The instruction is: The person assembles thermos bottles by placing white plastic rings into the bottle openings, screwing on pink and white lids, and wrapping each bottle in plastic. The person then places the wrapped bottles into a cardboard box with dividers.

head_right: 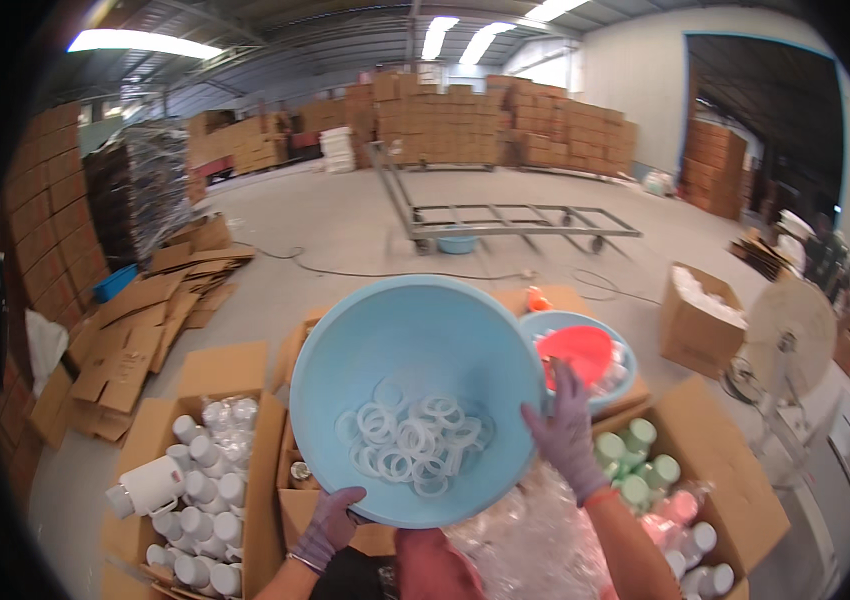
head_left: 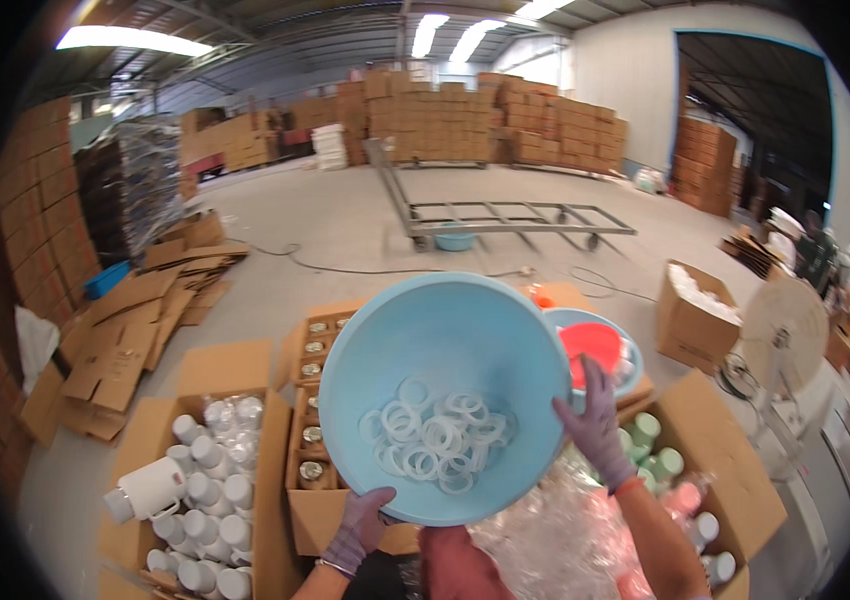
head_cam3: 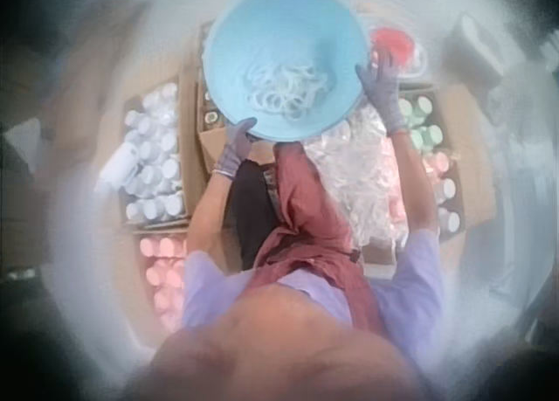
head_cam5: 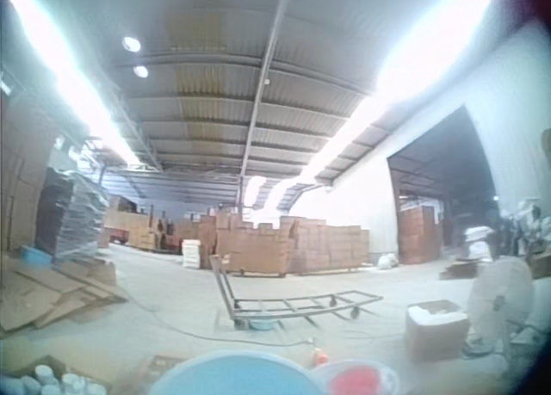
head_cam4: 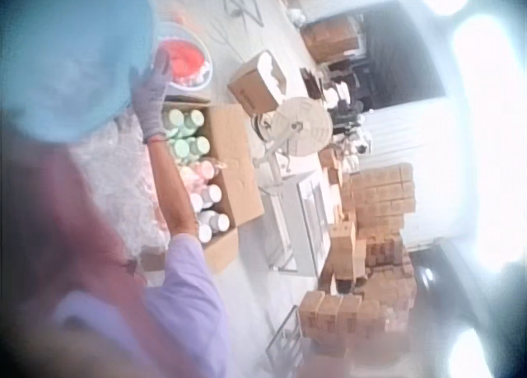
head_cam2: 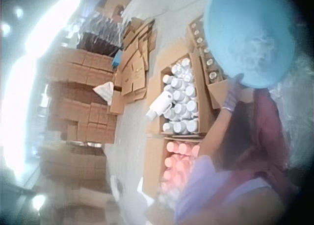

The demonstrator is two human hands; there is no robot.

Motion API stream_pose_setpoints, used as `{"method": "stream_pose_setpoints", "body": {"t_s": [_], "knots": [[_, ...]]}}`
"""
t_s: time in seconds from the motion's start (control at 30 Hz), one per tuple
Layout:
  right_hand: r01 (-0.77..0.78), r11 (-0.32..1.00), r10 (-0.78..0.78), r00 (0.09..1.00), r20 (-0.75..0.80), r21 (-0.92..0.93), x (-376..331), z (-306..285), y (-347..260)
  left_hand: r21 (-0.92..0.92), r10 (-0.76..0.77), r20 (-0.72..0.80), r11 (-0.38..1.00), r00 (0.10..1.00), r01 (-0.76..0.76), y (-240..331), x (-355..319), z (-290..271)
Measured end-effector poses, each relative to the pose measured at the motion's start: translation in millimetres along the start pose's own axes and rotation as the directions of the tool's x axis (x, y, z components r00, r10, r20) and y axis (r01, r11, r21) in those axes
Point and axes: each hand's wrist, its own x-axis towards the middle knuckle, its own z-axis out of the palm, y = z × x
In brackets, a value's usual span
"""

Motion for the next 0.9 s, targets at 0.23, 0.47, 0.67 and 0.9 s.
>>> {"method": "stream_pose_setpoints", "body": {"t_s": [0.23, 0.47, 0.67, 0.9], "knots": [[-0.01, 0.998, 0.037, 0.867, 0.497, -0.058, 35.9, 208.1, -37.8, -0.076, 0.118, -0.23, 0.987, 0.966, -0.139, -12.8, 38.6, -41.0], [0.128, 0.967, 0.091, 0.629, 0.772, -0.218, 56.6, 322.9, -51.1, 0.003, 0.179, -0.294, 0.983, 0.939, -0.186, -12.2, 132.2, -91.7], [-0.091, 0.968, 0.0, 0.931, 0.366, 0.232, 107.4, 423.9, 64.3, -0.038, 0.048, -0.28, 0.997, 0.959, -0.061, -30.0, 214.1, -138.4], [-0.375, 0.543, 0.263, 0.926, 0.272, 0.751, 182.2, 439.2, 94.5, -0.123, 0.061, -0.179, 0.989, 0.982, -0.084, -18.6, 340.5, -148.9]]}}
